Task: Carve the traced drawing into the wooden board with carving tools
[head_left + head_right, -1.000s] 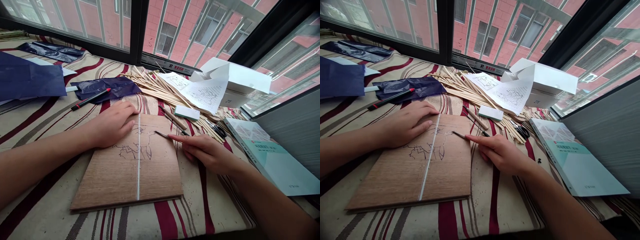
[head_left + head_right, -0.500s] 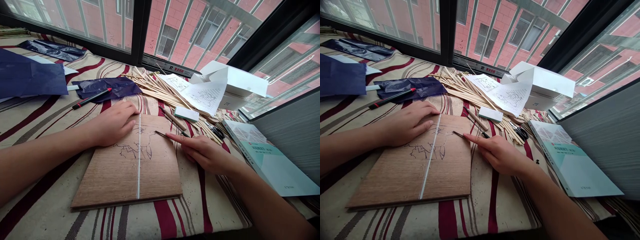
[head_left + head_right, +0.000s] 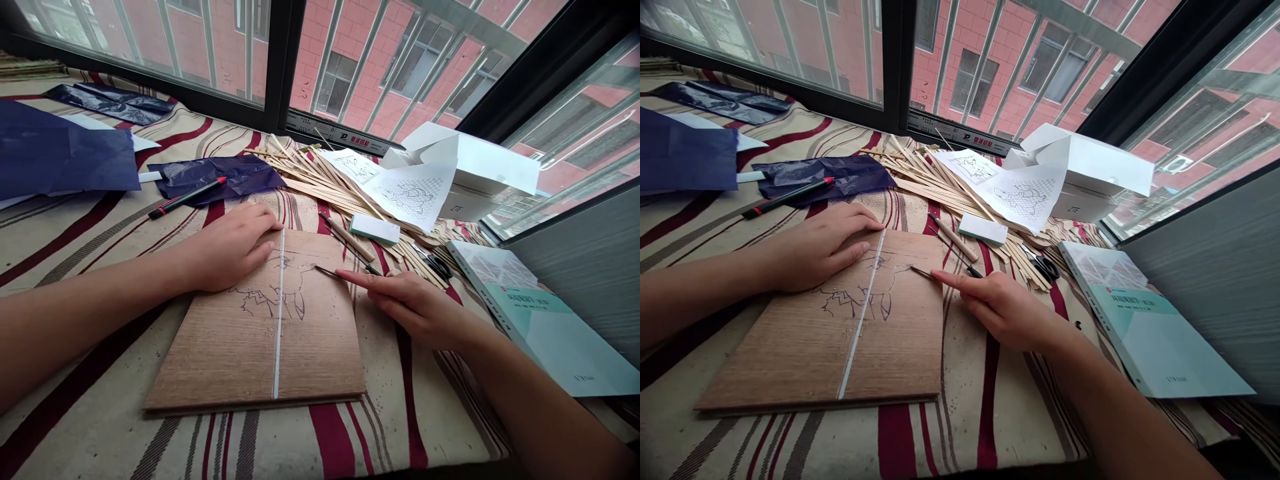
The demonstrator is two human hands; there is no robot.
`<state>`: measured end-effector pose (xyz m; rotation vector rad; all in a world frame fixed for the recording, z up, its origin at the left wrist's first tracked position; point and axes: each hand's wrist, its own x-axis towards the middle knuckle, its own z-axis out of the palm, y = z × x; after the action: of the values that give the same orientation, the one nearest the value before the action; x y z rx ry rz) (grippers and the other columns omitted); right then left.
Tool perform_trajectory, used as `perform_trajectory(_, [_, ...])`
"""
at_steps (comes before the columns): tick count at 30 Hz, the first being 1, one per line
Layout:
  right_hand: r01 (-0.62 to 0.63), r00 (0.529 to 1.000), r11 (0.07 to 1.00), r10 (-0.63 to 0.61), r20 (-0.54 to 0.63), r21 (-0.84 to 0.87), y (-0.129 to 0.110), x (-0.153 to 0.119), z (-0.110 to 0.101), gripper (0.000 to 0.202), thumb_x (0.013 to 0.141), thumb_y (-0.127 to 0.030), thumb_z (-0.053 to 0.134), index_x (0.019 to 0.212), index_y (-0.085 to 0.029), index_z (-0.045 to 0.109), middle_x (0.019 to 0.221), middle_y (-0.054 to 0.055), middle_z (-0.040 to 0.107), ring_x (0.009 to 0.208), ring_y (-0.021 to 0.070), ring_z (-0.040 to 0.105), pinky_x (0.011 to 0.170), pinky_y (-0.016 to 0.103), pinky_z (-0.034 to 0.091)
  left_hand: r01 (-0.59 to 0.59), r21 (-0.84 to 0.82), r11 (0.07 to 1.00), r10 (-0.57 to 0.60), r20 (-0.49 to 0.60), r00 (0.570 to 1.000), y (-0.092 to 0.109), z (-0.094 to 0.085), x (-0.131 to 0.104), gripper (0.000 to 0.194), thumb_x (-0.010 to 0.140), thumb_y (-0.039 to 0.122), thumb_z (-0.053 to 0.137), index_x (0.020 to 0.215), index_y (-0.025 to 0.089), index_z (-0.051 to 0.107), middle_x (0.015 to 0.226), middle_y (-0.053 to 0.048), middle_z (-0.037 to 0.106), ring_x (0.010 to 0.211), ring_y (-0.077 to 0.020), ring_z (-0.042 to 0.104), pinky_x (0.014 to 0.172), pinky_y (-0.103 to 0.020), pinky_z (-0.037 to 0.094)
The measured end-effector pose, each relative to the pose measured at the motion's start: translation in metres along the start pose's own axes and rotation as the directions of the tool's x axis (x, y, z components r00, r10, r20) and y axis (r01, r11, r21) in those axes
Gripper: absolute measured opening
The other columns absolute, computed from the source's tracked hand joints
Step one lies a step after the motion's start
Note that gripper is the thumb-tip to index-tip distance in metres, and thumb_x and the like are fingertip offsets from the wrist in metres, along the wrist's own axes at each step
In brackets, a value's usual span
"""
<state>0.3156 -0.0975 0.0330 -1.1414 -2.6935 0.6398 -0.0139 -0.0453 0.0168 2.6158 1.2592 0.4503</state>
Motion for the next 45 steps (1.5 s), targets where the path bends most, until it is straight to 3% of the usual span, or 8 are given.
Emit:
perform_trajectory(11, [0.039,0.999,0.997,-0.04,0.008,0.068,-0.005,0.007,-0.01,0.054,0.102,-0.012,0.042,0.153,-0.01,0.062,0.057,-0.008,0.032,0.048,0.0089,0.033,0.051,0.023,0.029,-0.05,-0.035,0.998,0.051,0.027,0.998,-0.003,0.0,0.004,0.051,0.099,0.041,0.037,0.13,0.011,0.065,0.133,-0.017,0.064,0.125,-0.0309,0.06,0.115,-0.047,0.046])
perform_trajectory(14, [0.045,0.999,0.994,-0.046,0.002,0.099,-0.002,0.006,-0.009,0.052,0.104,-0.013,0.043,0.152,-0.011,0.063,0.057,-0.008,0.044,0.049,0.0087,0.038,0.052,0.022,0.033,-0.076,-0.049,0.996,0.079,0.048,0.996,-0.004,-0.002,0.006,0.052,0.1,0.041,0.037,0.133,0.011,0.065,0.134,-0.016,0.064,0.125,-0.0301,0.061,0.114,-0.046,0.047])
perform_trajectory(19, [0.063,0.998,0.973,-0.062,-0.012,0.221,0.004,-0.001,-0.007,0.051,0.109,-0.013,0.041,0.159,-0.007,0.05,0.062,-0.006,0.063,0.054,0.0087,0.055,0.061,0.02,0.047,-0.119,-0.081,0.99,0.125,0.078,0.989,-0.008,-0.003,0.009,0.052,0.101,0.04,0.039,0.138,0.014,0.065,0.14,-0.015,0.062,0.13,-0.03,0.059,0.117,-0.045,0.045])
perform_trajectory(25, [0.189,0.974,0.982,-0.187,-0.129,0.005,0.006,-0.002,-0.011,0.04,0.106,-0.012,0.051,0.139,-0.015,0.073,0.078,0.002,0.074,0.067,0.0102,0.064,0.067,0.021,0.049,-0.145,-0.086,0.986,0.154,0.108,0.982,-0.009,-0.005,0.011,0.053,0.102,0.041,0.039,0.139,0.013,0.064,0.141,-0.015,0.061,0.13,-0.0292,0.059,0.117,-0.042,0.045])
perform_trajectory(29, [0.23,0.967,0.973,-0.23,-0.113,-0.009,0.009,-0.002,-0.012,0.043,0.104,-0.007,0.049,0.14,-0.014,0.073,0.076,0.002,0.073,0.063,0.0095,0.062,0.064,0.02,0.048,-0.135,0.004,0.991,0.135,0.077,0.988,-0.007,-0.004,0.01,0.054,0.102,0.042,0.035,0.135,0.012,0.066,0.136,-0.015,0.065,0.126,-0.0294,0.06,0.114,-0.043,0.045])
perform_trajectory(32, [0.213,0.969,0.976,-0.217,-0.122,-0.041,0.011,-0.003,-0.011,0.043,0.105,-0.008,0.049,0.141,-0.013,0.072,0.076,0.001,0.072,0.063,0.0095,0.061,0.063,0.02,0.047,-0.081,0.122,0.989,0.084,-0.017,0.996,-0.008,0.001,0.008,0.055,0.101,0.046,0.032,0.121,0.013,0.071,0.123,-0.015,0.068,0.117,-0.0311,0.06,0.111,-0.047,0.045])
perform_trajectory(37, [0.21,0.965,0.972,-0.224,-0.14,-0.105,0.016,-0.005,-0.01,0.044,0.104,-0.006,0.051,0.143,-0.012,0.071,0.085,0.003,0.074,0.069,0.0088,0.061,0.064,0.021,0.044,-0.061,0.102,0.993,0.071,-0.104,0.992,-0.014,0.008,0.006,0.052,0.102,0.048,0.032,0.115,0.016,0.072,0.118,-0.012,0.069,0.111,-0.0283,0.061,0.106,-0.043,0.046])
perform_trajectory(45, [0.247,0.951,0.96,-0.266,-0.159,-0.13,0.017,-0.003,-0.008,0.045,0.101,-0.002,0.053,0.143,-0.01,0.071,0.075,-0.002,0.062,0.062,0.0082,0.049,0.061,0.02,0.04,0.025,0.39,0.921,-0.008,-0.046,0.999,-0.006,-0.001,0.007,0.061,0.101,0.049,0.025,0.103,0.014,0.075,0.108,-0.016,0.067,0.099,-0.032,0.058,0.099,-0.051,0.047])
